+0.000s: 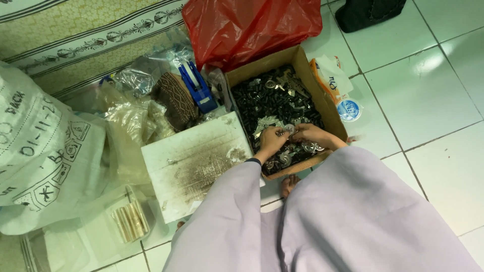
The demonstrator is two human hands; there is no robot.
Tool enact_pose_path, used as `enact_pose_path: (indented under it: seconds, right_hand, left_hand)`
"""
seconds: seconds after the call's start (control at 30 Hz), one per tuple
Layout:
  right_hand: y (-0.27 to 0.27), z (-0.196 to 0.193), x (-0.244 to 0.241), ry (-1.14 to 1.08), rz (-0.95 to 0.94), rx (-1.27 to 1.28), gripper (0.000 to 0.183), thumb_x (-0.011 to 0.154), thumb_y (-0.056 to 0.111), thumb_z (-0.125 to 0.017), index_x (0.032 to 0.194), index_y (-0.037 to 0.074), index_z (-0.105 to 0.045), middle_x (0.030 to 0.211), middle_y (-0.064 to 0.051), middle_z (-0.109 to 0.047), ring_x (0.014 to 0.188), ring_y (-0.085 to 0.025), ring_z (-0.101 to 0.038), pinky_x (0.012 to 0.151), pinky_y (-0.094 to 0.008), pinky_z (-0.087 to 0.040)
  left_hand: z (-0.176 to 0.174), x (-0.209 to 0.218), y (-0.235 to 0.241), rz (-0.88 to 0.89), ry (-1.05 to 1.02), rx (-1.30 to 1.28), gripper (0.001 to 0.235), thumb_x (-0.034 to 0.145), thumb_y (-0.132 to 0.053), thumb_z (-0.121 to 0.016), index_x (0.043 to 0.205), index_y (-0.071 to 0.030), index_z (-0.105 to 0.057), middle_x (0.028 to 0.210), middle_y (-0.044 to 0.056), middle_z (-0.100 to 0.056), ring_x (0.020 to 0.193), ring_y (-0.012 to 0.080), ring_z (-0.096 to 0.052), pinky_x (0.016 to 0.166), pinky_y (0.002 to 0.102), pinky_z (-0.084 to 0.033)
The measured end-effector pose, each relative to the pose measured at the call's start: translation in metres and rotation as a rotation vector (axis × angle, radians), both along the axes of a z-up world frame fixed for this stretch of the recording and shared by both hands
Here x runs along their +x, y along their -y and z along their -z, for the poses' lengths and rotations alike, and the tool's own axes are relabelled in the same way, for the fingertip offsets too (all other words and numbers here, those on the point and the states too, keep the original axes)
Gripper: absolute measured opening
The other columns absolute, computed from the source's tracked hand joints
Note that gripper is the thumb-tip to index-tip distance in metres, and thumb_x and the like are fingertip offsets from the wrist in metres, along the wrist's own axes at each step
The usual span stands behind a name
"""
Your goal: The person sits on the floor and sorts small metal parts from a cardboard box onto a white board. They handle the parts by hand, arranging them in rows. The person also briefly handles a cloth and a plastic bag during the process.
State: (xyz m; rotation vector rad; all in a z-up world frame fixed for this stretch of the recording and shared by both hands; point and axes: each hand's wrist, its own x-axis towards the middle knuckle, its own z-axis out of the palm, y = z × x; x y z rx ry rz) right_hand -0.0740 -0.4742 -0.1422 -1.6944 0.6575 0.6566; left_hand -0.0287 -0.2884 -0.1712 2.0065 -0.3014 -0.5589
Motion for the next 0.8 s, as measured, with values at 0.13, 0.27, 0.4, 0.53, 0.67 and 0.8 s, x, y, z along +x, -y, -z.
enact_pose_path:
  seconds: [0.13, 0.27, 0.4, 0.53, 0.67, 0.8]
  right_hand:
    - [-0.007, -0.016, 0.002, -0.008, 0.0, 0.017, 0.062, 0.082, 0.018, -0.075, 0.136, -0.004, -0.057, 0.115, -0.02, -0.066, 0.104, -0.028, -0.062, 0.081, -0.041, -0.054]
    - [-0.014, -0.031, 0.004, 0.056, 0.055, 0.036, 0.053, 0.085, 0.017, -0.07, 0.136, 0.004, -0.065, 0.121, -0.022, -0.066, 0.118, -0.036, -0.062, 0.095, -0.05, -0.054]
    - [-0.002, 0.014, 0.003, 0.128, 0.073, -0.061, 0.035, 0.088, 0.013, -0.069, 0.123, 0.006, -0.074, 0.113, -0.019, -0.07, 0.104, -0.029, -0.067, 0.084, -0.043, -0.06]
    - [0.004, 0.031, -0.001, 0.13, 0.121, -0.057, 0.037, 0.091, 0.014, -0.07, 0.127, 0.005, -0.071, 0.119, -0.022, -0.068, 0.108, -0.034, -0.067, 0.087, -0.045, -0.06]
    - [0.0, 0.026, -0.008, 0.161, 0.274, 0.032, 0.039, 0.09, 0.014, -0.071, 0.127, 0.002, -0.068, 0.108, -0.014, -0.066, 0.091, -0.021, -0.065, 0.075, -0.035, -0.06]
    - [-0.017, -0.009, -0.005, 0.226, 0.346, 0.058, 0.037, 0.092, 0.013, -0.07, 0.126, -0.002, -0.068, 0.098, -0.01, -0.066, 0.083, -0.014, -0.064, 0.066, -0.028, -0.058]
  left_hand:
    - [0.026, 0.0, 0.004, -0.035, -0.039, -0.026, 0.027, 0.076, -0.037, -0.066, 0.068, -0.011, -0.072, 0.069, 0.011, -0.067, 0.074, 0.033, -0.068, 0.069, 0.039, -0.051]
    - [0.016, -0.004, 0.0, 0.043, -0.029, 0.043, 0.035, 0.076, -0.041, -0.067, 0.074, -0.007, -0.071, 0.083, 0.016, -0.069, 0.088, 0.039, -0.069, 0.081, 0.044, -0.052]
    - [-0.013, -0.006, -0.006, 0.098, -0.017, 0.116, 0.043, 0.081, -0.046, -0.063, 0.096, -0.008, -0.077, 0.109, 0.014, -0.07, 0.105, 0.0381, -0.068, 0.095, 0.046, -0.051]
    - [0.009, -0.005, -0.003, 0.101, -0.015, 0.061, 0.057, 0.085, -0.053, -0.062, 0.116, -0.007, -0.072, 0.121, 0.017, -0.066, 0.115, 0.04, -0.065, 0.103, 0.049, -0.048]
    - [0.006, -0.01, -0.005, 0.043, -0.093, -0.108, 0.049, 0.091, -0.041, -0.061, 0.13, -0.011, -0.064, 0.123, 0.015, -0.067, 0.113, 0.0329, -0.067, 0.098, 0.046, -0.053]
    - [-0.033, -0.011, -0.026, -0.088, -0.084, -0.196, 0.041, 0.094, -0.024, -0.063, 0.132, -0.008, -0.061, 0.125, 0.015, -0.067, 0.119, 0.0316, -0.064, 0.098, 0.041, -0.055]
